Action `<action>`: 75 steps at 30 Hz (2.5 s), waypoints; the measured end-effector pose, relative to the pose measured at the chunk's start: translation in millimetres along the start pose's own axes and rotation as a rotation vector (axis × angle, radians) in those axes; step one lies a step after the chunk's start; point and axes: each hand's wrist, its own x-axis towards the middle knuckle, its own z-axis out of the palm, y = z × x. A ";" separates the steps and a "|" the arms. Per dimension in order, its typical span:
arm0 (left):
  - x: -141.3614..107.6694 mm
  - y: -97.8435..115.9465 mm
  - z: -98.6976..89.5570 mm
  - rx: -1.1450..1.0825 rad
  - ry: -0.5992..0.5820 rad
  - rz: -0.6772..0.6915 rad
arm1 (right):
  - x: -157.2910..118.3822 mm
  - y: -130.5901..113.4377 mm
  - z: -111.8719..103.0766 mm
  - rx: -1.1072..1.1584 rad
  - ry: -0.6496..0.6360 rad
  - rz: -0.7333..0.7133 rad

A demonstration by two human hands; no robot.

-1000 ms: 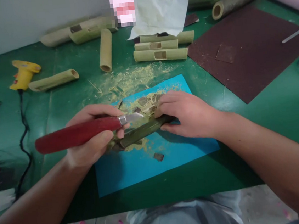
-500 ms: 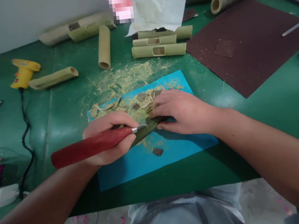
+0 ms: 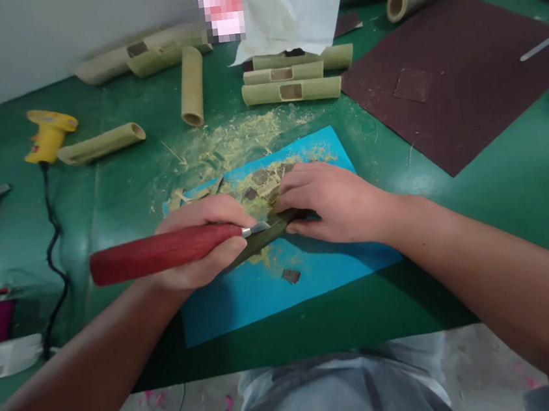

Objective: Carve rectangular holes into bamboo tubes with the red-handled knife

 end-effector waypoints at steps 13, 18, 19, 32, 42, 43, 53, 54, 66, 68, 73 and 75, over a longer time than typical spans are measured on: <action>7.1 3.0 3.6 -0.001 0.069 0.038 | 4.9 -2.6 3.1 0.018 0.004 0.059; 5.2 2.5 4.9 0.008 0.072 0.048 | 5.6 -3.6 3.2 0.018 0.005 0.075; 5.5 1.4 5.8 0.000 0.072 0.058 | 5.8 -3.6 3.4 0.020 0.010 0.072; 6.5 -13.7 -0.6 -0.070 0.010 0.202 | 5.6 -3.8 3.2 -0.003 0.018 0.061; 6.5 -13.0 1.7 -0.070 0.058 0.127 | 5.5 -3.2 4.6 0.011 0.034 0.052; 7.1 -12.4 2.3 -0.080 0.063 0.126 | 5.6 -3.2 4.5 0.010 0.032 0.053; 8.2 -9.5 3.4 -0.114 0.047 0.111 | 4.8 -1.7 5.7 -0.003 0.035 0.053; 8.1 -9.9 3.4 -0.117 0.049 0.109 | 4.8 -1.8 5.4 0.001 0.030 0.055; 10.1 -9.1 11.5 -0.044 0.121 0.070 | 5.8 -2.4 5.6 0.006 0.059 0.038; 10.6 -6.9 13.1 -0.045 0.125 0.067 | 6.2 -2.3 5.9 0.006 0.053 0.045; 11.6 -6.2 14.3 -0.043 0.139 0.074 | 6.0 -1.0 6.4 0.016 0.060 0.063; 11.0 -7.8 14.5 -0.028 0.144 0.085 | 5.7 -0.8 6.5 0.021 0.064 0.065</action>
